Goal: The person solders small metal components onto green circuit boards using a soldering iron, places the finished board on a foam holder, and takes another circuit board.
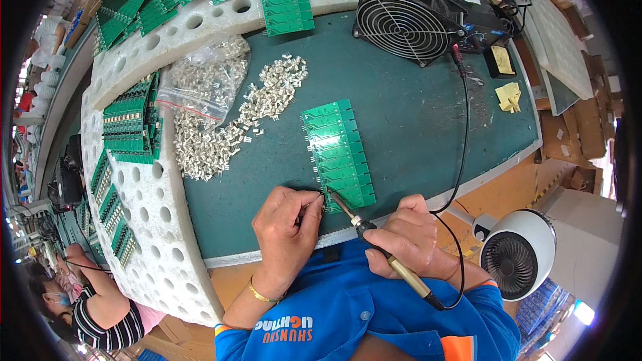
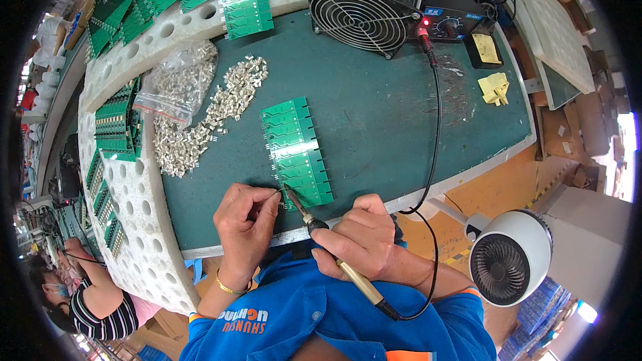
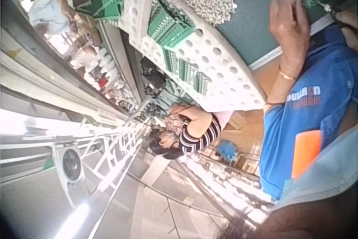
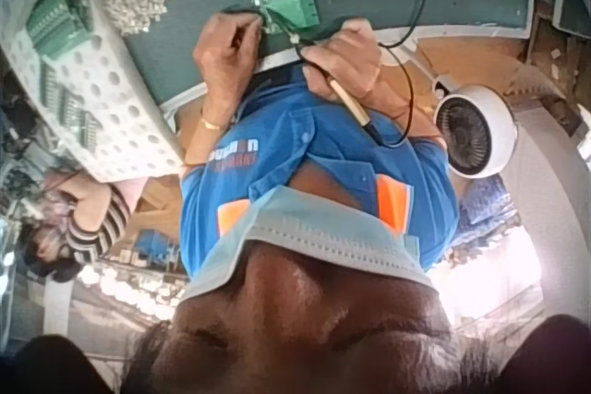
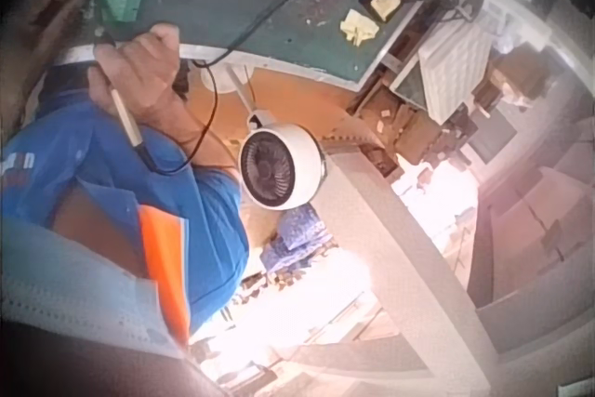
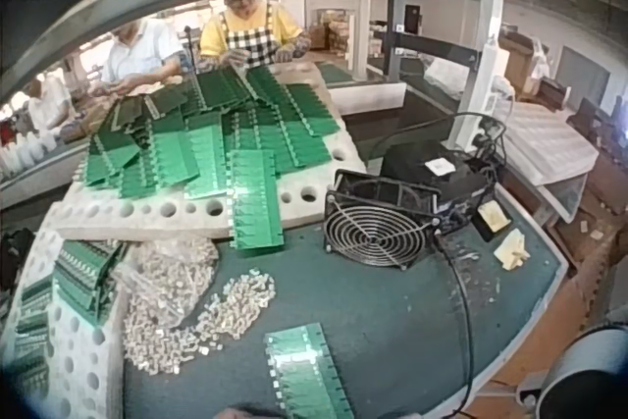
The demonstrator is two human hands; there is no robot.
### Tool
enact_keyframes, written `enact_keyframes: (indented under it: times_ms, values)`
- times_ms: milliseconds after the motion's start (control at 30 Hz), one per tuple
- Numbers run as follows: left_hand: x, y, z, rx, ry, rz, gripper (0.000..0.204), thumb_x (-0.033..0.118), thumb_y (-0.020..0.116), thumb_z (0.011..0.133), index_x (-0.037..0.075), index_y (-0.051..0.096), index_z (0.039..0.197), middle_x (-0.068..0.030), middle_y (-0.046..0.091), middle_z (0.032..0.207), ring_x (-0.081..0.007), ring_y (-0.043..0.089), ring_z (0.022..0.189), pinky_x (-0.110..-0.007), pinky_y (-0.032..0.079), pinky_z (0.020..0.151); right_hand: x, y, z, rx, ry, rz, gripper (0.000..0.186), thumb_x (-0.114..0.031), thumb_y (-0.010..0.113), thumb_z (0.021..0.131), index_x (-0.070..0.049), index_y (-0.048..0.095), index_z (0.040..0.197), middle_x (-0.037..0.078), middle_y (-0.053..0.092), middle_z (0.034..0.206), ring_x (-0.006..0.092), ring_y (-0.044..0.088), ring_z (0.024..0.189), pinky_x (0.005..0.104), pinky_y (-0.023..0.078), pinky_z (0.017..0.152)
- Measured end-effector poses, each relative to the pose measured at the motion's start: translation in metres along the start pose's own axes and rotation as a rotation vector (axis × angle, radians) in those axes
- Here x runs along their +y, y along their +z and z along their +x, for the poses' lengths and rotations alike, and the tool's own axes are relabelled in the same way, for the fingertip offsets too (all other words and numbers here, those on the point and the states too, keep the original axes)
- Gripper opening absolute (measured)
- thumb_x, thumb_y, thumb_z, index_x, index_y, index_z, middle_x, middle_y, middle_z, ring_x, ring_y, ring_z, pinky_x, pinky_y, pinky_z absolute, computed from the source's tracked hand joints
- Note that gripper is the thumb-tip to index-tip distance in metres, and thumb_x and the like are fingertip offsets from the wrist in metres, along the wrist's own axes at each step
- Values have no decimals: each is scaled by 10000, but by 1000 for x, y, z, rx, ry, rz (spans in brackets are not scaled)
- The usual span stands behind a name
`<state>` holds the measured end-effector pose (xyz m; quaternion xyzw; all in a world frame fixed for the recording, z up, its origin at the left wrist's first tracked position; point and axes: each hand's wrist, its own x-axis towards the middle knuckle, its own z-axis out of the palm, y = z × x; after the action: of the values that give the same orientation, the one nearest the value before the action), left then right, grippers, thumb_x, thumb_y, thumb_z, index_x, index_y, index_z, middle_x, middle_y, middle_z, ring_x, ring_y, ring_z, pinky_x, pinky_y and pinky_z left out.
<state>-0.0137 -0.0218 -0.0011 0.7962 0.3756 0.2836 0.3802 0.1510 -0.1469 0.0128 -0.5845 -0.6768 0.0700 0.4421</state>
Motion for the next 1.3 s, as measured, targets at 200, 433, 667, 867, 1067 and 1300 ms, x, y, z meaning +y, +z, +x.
enact_keyframes:
  times_ms: [200, 433, 667, 867, 1067, 1300]
  values:
    - [-1, -1, 0, -15, -2, -9, 83, -32, 744, 802, 9, 690, 847, -58, 576, 733, -105, 561, 604, -229, 432, 510, -1, -1, 0, 4, 22, 24, 322, -108, 761, 696, -69, 638, 991, -16, 565, 610, 162, 543, 530, 327, 392, 637]
    - [1, -1, 1, -10, -3, -7, 95, -40, 752, 784, 7, 693, 843, -68, 596, 747, -125, 565, 614, -245, 442, 523, -2, -1, -2, 6, 10, 14, 311, -105, 760, 692, -68, 636, 975, -25, 549, 593, 159, 540, 514, 322, 380, 628]
    - [2, -2, 0, 25, -33, -56, 81, -10, 754, 788, 20, 689, 826, -79, 600, 732, -148, 563, 572, -266, 449, 514, -3, -1, -7, -28, 12, -4, 251, -193, 718, 833, -87, 615, 1036, -10, 602, 631, 179, 557, 539, 343, 401, 665]
    - [0, -8, -5, 77, -41, -58, 93, 3, 723, 851, 2, 631, 865, -38, 562, 765, -89, 510, 638, -213, 417, 567, -2, -3, -6, 50, -3, -31, 303, -92, 736, 680, -68, 639, 967, -28, 536, 585, 157, 499, 489, 325, 373, 620]
    - [-15, -11, -14, 122, -110, -122, 127, 101, 637, 958, 22, 543, 923, 27, 499, 753, -33, 446, 638, -190, 361, 554, 1, -3, -3, 54, 26, 17, 274, -100, 729, 699, -76, 642, 957, -26, 541, 585, 160, 510, 504, 331, 388, 636]
    - [-18, -11, -21, 141, -125, -128, 119, 102, 606, 974, 34, 517, 934, 32, 491, 740, -24, 413, 617, -182, 328, 541, 7, -3, -2, 58, 27, 52, 269, -113, 723, 727, -79, 638, 979, -26, 549, 590, 161, 523, 514, 333, 395, 643]
